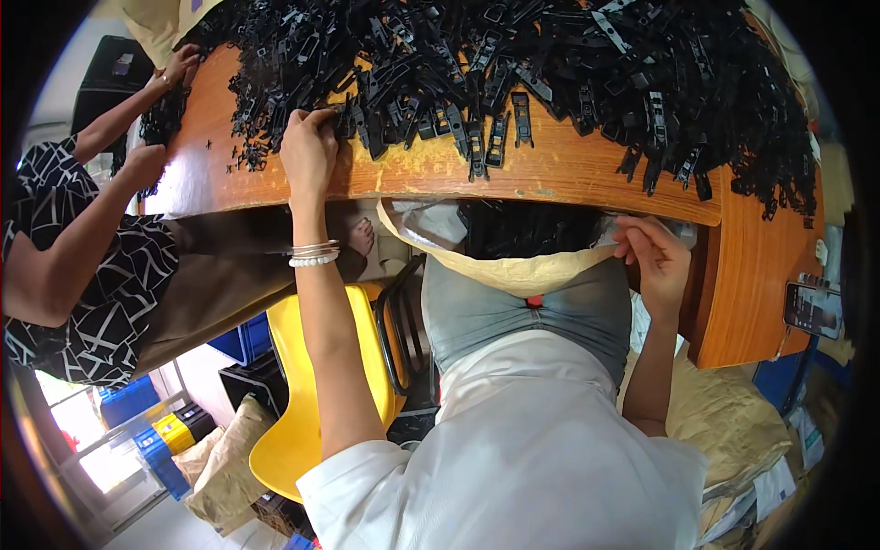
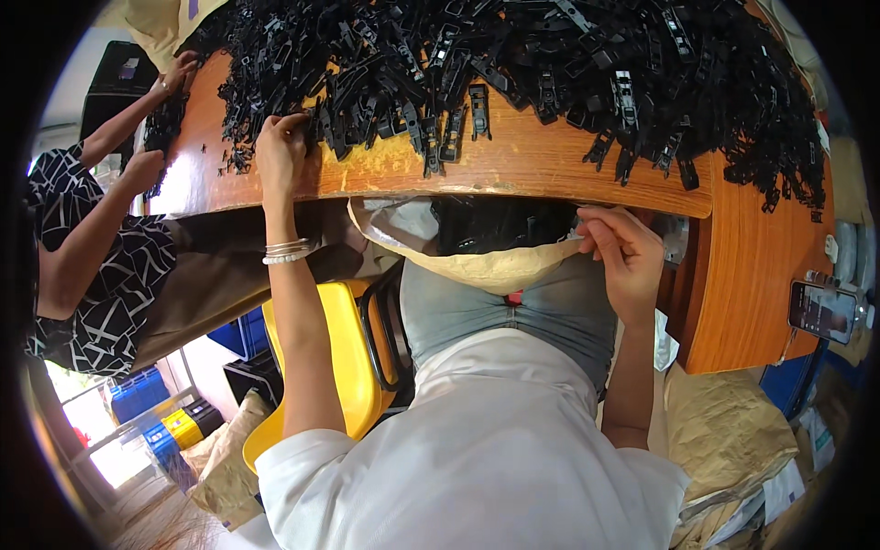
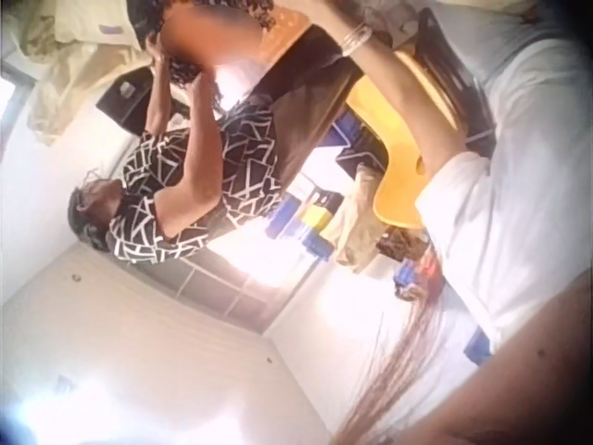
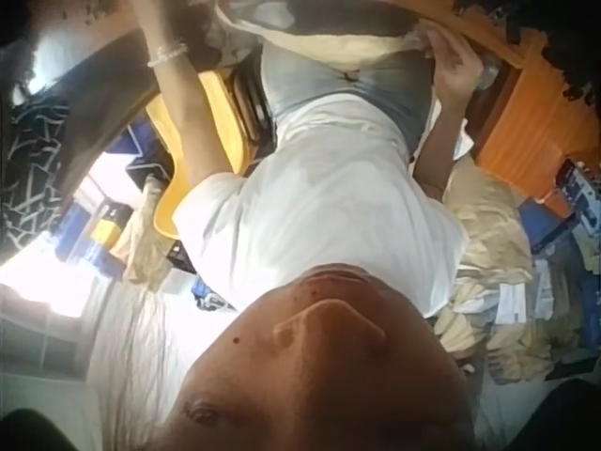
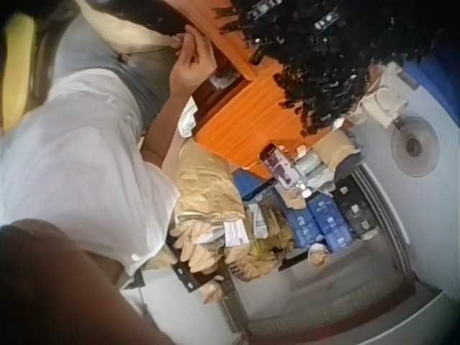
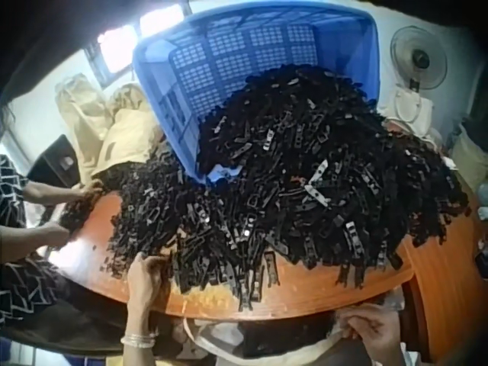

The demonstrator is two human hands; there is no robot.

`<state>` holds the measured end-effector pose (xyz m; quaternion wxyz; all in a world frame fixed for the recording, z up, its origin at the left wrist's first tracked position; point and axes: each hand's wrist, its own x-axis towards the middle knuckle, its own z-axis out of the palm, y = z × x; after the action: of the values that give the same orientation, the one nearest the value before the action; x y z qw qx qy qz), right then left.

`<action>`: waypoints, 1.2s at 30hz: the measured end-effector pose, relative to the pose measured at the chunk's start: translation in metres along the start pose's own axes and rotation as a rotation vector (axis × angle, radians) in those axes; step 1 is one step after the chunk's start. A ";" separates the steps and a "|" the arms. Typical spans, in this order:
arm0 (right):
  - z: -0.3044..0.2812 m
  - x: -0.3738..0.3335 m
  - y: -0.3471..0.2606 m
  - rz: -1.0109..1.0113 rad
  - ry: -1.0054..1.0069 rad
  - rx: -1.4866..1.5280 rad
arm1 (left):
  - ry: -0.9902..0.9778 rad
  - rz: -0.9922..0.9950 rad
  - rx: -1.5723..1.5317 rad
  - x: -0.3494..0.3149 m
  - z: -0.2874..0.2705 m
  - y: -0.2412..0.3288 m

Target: Inspecting and sorting a large quantity of small black plastic components at a workbench.

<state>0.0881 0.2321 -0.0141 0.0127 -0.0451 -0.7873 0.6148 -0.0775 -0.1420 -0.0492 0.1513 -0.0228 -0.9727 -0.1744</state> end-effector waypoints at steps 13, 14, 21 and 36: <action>-0.110 -0.002 0.011 0.023 0.520 -0.412 | 0.373 0.181 -0.112 0.009 -0.006 -0.023; -0.127 0.002 0.014 0.048 0.537 -0.578 | 0.369 0.190 -0.122 0.009 -0.004 -0.017; -0.170 0.040 0.027 -0.129 0.422 -1.113 | 0.545 0.087 -0.322 0.006 -0.014 0.050; -0.162 0.008 0.027 -0.122 0.584 -1.048 | 0.188 0.008 -1.089 -0.021 -0.013 0.115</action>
<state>0.0941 0.3961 -0.0005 0.2397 -0.1669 -0.9506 0.1051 -0.0429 -0.0380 -0.0056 0.2046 -0.0857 -0.7241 -0.6530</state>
